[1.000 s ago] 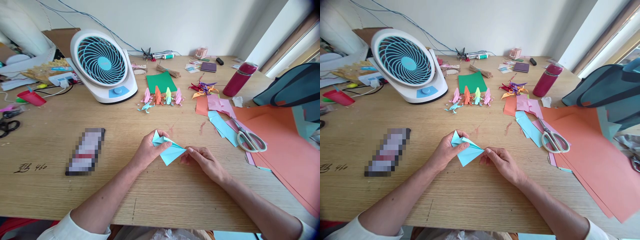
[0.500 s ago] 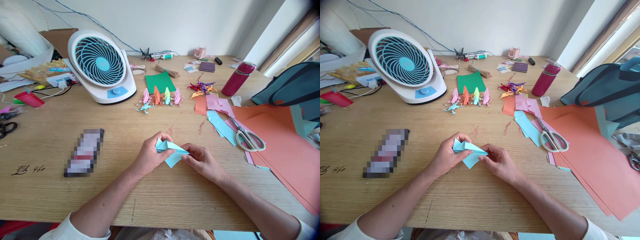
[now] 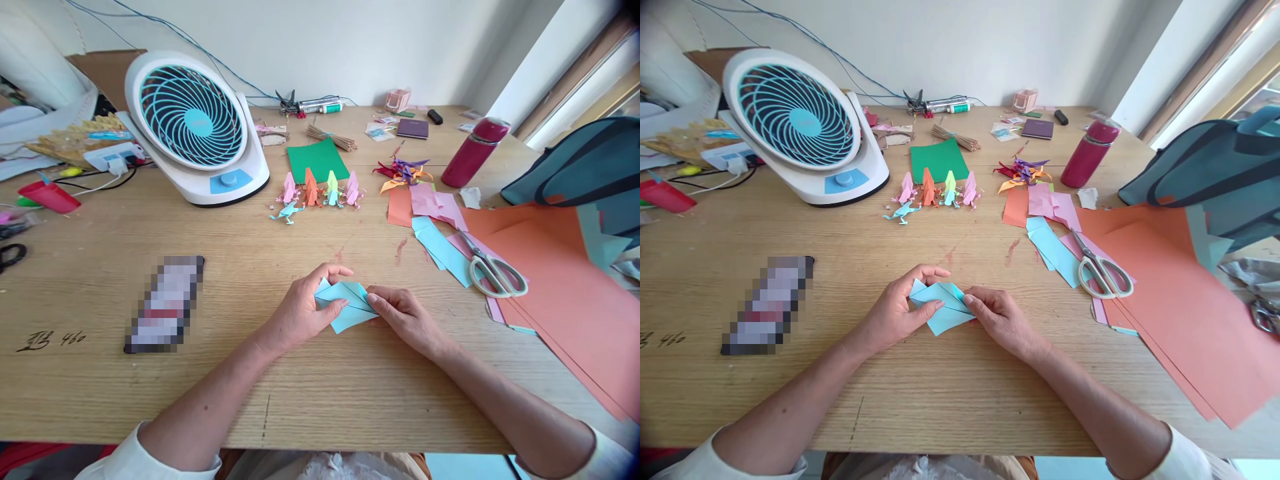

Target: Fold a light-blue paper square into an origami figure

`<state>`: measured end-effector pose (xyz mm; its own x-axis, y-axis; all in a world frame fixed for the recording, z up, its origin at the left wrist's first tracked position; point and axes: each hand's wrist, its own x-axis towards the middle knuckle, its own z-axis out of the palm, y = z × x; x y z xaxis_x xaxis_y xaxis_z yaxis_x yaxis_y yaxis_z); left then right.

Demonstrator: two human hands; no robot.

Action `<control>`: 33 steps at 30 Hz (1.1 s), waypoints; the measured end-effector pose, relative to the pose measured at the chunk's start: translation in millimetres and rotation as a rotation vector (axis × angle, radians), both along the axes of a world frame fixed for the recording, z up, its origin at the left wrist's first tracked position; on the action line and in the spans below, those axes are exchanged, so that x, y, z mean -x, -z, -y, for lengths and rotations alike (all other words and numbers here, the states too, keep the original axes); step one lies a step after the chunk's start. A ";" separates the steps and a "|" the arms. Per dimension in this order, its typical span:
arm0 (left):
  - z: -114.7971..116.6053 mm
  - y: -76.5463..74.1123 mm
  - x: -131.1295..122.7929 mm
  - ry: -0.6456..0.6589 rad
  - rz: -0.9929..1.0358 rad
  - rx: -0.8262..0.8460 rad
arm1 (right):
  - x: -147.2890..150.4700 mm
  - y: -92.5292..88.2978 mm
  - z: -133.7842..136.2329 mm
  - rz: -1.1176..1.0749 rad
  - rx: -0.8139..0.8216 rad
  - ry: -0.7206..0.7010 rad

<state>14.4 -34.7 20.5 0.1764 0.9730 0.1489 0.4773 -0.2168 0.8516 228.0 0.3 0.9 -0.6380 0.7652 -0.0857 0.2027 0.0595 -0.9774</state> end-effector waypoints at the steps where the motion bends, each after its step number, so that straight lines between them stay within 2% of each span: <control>1: -0.1 -1.0 0.0 0.006 0.003 0.003 | -0.8 0.1 -1.1 -0.006 0.028 -0.013; 7: -0.3 -2.9 0.8 0.031 0.004 -0.001 | -4.9 -1.7 -5.6 -0.016 0.086 -0.097; 14: -0.7 -2.2 2.6 0.073 0.015 -0.009 | -6.8 -2.7 -6.7 -0.010 0.086 -0.118; 19: -0.1 -1.5 2.6 0.068 0.049 0.055 | -6.7 -7.9 -7.1 -0.005 0.044 -0.125; 23: -0.3 -0.7 1.7 0.082 0.086 0.068 | -4.4 -5.2 -6.4 -0.057 0.098 -0.114; 29: -1.3 6.3 -2.6 0.131 0.319 0.123 | -1.0 3.3 -6.3 -0.206 0.147 -0.129; 33: -0.5 11.2 -5.6 0.111 0.435 0.180 | -2.6 5.3 -6.3 -0.173 0.118 -0.149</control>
<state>20.0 -34.2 9.4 0.2391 0.9690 0.0626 0.0508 -0.0768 0.9957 230.6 6.6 -4.4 -0.7561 0.6527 -0.0487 0.0295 -0.0403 -0.9988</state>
